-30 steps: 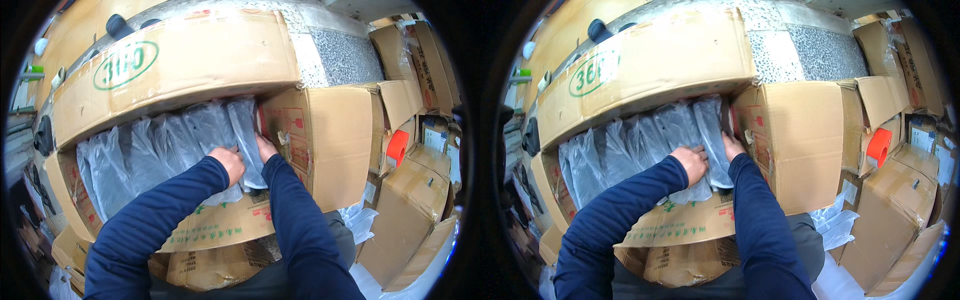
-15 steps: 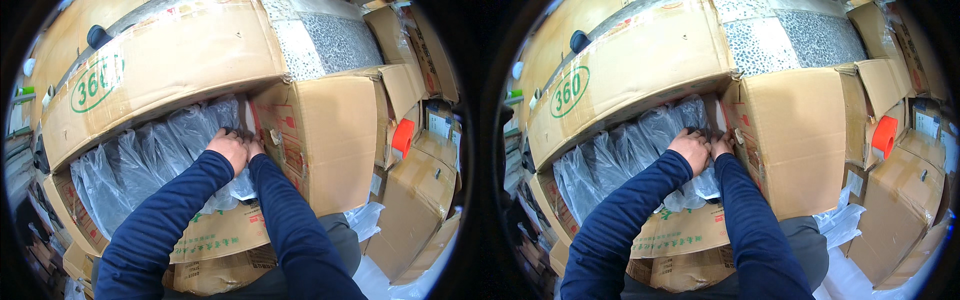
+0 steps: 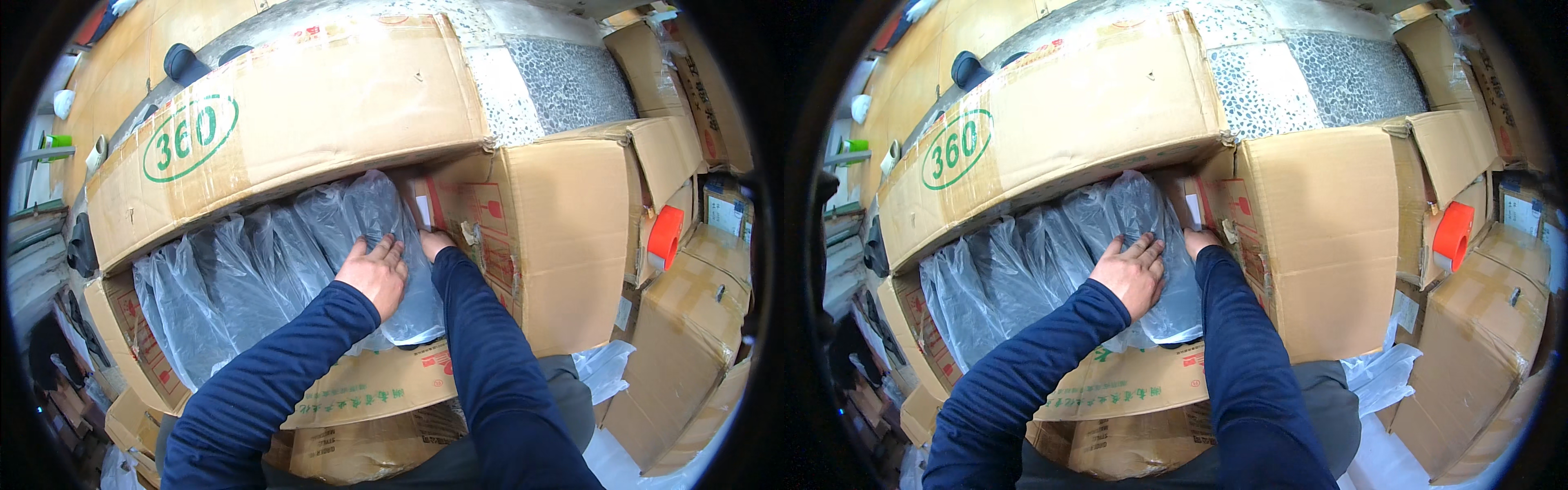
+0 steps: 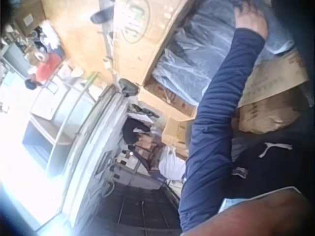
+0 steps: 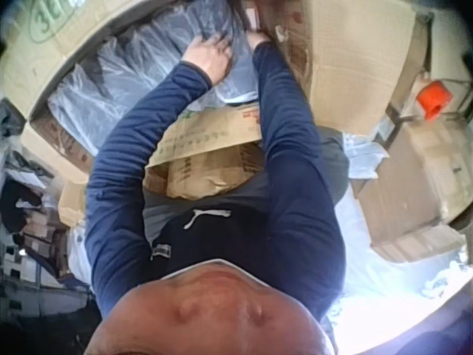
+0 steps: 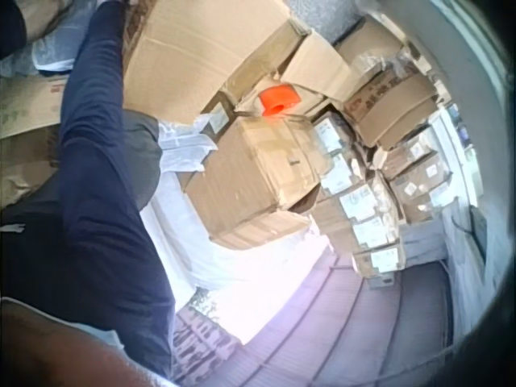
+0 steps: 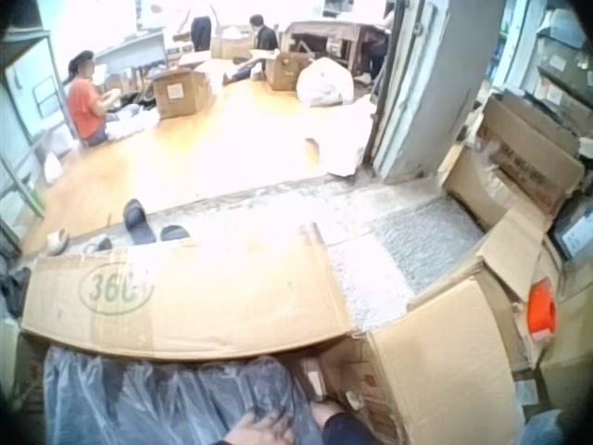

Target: The person sits on the floor and packs plastic-wrapped items into a cardboard box. They repeatedly pick up items from the floor and place them into the box, arranging them to fit.

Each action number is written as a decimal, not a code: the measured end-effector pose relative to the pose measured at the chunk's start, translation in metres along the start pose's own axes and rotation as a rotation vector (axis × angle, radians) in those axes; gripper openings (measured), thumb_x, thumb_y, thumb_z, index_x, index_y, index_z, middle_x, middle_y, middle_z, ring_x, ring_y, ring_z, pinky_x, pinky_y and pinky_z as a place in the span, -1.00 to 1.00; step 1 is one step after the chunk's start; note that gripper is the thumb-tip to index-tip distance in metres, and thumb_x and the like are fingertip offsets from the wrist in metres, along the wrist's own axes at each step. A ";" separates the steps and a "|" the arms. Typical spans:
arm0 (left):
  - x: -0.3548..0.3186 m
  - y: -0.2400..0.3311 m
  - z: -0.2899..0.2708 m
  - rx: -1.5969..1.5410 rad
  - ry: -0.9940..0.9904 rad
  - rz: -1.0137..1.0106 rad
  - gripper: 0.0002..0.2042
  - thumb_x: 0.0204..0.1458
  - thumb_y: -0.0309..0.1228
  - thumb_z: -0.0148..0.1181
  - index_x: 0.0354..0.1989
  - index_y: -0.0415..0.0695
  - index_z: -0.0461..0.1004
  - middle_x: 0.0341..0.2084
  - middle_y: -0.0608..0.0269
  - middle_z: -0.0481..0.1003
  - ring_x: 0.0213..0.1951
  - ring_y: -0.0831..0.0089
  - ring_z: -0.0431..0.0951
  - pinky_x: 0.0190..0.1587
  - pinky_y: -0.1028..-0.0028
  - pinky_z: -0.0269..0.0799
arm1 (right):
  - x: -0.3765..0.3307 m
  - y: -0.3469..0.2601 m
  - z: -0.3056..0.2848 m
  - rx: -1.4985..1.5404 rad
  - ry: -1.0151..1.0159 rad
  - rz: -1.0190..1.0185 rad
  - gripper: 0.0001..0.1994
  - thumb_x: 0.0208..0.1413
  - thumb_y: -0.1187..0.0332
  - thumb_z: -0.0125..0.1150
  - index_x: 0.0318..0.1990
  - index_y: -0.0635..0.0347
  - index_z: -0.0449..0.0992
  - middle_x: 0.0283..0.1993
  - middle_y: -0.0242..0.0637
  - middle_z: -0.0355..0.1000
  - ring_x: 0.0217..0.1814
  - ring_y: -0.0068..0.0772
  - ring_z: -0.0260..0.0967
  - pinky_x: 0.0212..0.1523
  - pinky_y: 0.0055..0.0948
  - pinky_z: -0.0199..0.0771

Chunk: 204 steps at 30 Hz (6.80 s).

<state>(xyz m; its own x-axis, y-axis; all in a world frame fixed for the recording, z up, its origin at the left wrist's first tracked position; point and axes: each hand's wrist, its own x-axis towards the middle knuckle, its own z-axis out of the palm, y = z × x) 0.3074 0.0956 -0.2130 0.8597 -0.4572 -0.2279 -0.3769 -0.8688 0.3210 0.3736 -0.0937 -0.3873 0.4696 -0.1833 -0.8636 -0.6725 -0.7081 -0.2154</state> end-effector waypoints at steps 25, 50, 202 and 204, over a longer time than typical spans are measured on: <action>-0.012 0.012 -0.015 -0.023 -0.057 -0.091 -0.54 0.00 -0.15 0.18 -0.04 -0.29 0.50 0.15 0.02 0.39 0.26 0.17 0.30 0.24 -0.06 0.16 | -0.016 -0.013 0.005 -0.006 -0.086 0.060 -0.06 0.01 -0.21 -0.02 0.41 0.28 -0.04 0.42 0.12 0.04 0.49 -0.04 -0.04 0.42 -0.31 -0.02; -0.011 0.013 -0.020 -0.024 -0.086 -0.096 -0.53 0.00 -0.16 0.19 -0.01 -0.27 0.49 0.17 0.07 0.38 0.28 0.21 0.26 0.26 -0.05 0.14 | 0.001 -0.010 -0.001 -0.382 -0.048 -0.154 -0.46 0.07 0.04 0.16 0.03 0.36 0.44 0.14 0.19 0.34 0.25 0.08 0.27 0.23 -0.22 0.29; -0.306 -0.001 -0.141 -1.603 0.688 -1.176 -0.31 -0.12 -0.23 0.23 0.17 -0.39 0.20 -0.02 0.01 0.43 -0.01 0.29 0.46 0.11 0.37 0.30 | -0.086 -0.020 -0.047 0.087 -0.371 -0.361 -0.43 -0.22 0.49 0.26 0.08 0.40 0.39 -0.04 -0.13 0.51 0.01 -0.31 0.47 0.12 -0.39 0.39; -0.296 -0.001 -0.143 -1.623 0.679 -1.157 -0.30 -0.11 -0.22 0.24 0.18 -0.39 0.19 -0.02 0.01 0.43 -0.02 0.29 0.46 0.08 0.37 0.32 | -0.102 -0.020 -0.040 0.528 -0.686 -0.288 -0.45 -0.21 0.51 0.24 0.07 0.38 0.41 -0.07 -0.17 0.51 -0.03 -0.35 0.46 0.09 -0.40 0.39</action>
<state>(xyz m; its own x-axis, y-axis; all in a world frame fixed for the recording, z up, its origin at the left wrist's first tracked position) 0.1024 0.2586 -0.0143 0.5281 0.4907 -0.6930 0.5378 0.4384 0.7202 0.3617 -0.0885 -0.2767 0.3302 0.5177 -0.7893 -0.8355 -0.2288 -0.4996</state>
